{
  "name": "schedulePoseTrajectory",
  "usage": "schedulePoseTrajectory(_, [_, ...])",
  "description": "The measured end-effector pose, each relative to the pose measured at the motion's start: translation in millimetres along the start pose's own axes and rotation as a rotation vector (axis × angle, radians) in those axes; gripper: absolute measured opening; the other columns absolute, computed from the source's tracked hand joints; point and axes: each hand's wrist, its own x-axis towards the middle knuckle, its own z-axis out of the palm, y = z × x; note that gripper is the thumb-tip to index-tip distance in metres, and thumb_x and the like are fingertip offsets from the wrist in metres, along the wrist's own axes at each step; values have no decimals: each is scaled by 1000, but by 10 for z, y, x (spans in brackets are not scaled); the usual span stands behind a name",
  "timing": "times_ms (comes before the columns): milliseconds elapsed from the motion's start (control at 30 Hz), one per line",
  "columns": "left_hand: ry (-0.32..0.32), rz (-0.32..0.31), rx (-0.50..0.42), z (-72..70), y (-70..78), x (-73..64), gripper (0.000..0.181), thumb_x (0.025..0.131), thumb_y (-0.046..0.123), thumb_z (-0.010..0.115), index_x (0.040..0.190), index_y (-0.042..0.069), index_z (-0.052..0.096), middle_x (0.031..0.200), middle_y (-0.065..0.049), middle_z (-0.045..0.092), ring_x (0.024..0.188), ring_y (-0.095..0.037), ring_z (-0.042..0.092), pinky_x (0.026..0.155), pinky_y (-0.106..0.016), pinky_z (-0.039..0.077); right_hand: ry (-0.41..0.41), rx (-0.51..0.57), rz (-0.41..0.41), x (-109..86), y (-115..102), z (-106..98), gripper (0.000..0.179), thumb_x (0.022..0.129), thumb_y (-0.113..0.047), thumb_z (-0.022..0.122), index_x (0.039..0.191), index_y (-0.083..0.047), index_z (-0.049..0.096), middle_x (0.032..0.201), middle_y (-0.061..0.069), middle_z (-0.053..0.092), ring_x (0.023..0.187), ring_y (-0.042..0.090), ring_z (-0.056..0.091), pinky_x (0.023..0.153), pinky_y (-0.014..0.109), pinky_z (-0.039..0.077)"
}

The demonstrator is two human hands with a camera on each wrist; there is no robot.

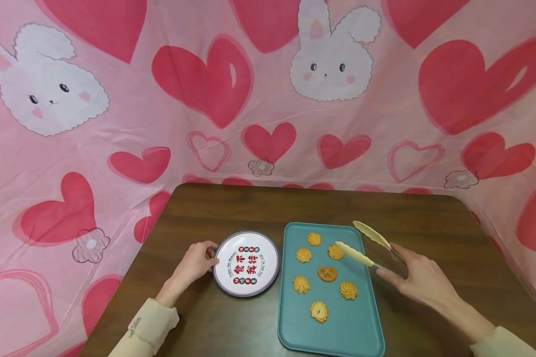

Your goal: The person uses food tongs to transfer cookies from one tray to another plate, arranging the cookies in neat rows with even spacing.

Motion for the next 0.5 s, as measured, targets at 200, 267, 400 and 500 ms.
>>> schedulePoseTrajectory(200, [-10, -3, -15, 8, 5, -12, 34, 83, -4, 76, 114, -8, 65, 79, -6, 56, 62, -15, 58, 56, -28, 56, -45, -6, -74, 100, -7, 39, 68, 80, -47, 81, 128, -2, 62, 105, 15, 72, 89, 34, 70, 73, 57, 54])
schedulePoseTrajectory(267, [-13, -5, -18, 8, 12, -16, 33, 83, -4, 76, 114, -8, 65, 79, -6, 56, 61, -15, 58, 56, -28, 56, -66, -11, -91, 113, -15, 59, 68, 80, -46, 82, 127, -1, 63, 103, 14, 73, 88, 32, 70, 73, 55, 55])
schedulePoseTrajectory(400, [-16, -13, -15, 17, 5, -13, 34, 83, -4, 76, 115, -8, 65, 79, -7, 56, 61, -15, 58, 56, -28, 56, -112, -14, -103, 123, -28, 94, 66, 81, -47, 80, 126, -1, 65, 99, 11, 74, 86, 28, 71, 73, 53, 56])
schedulePoseTrajectory(500, [-16, -22, -16, 27, 0, -10, 34, 83, -4, 76, 116, -8, 65, 80, -7, 56, 62, -15, 58, 56, -28, 56, -137, -13, -107, 127, -28, 110, 65, 82, -46, 80, 126, -1, 65, 98, 9, 74, 86, 27, 71, 73, 51, 56])
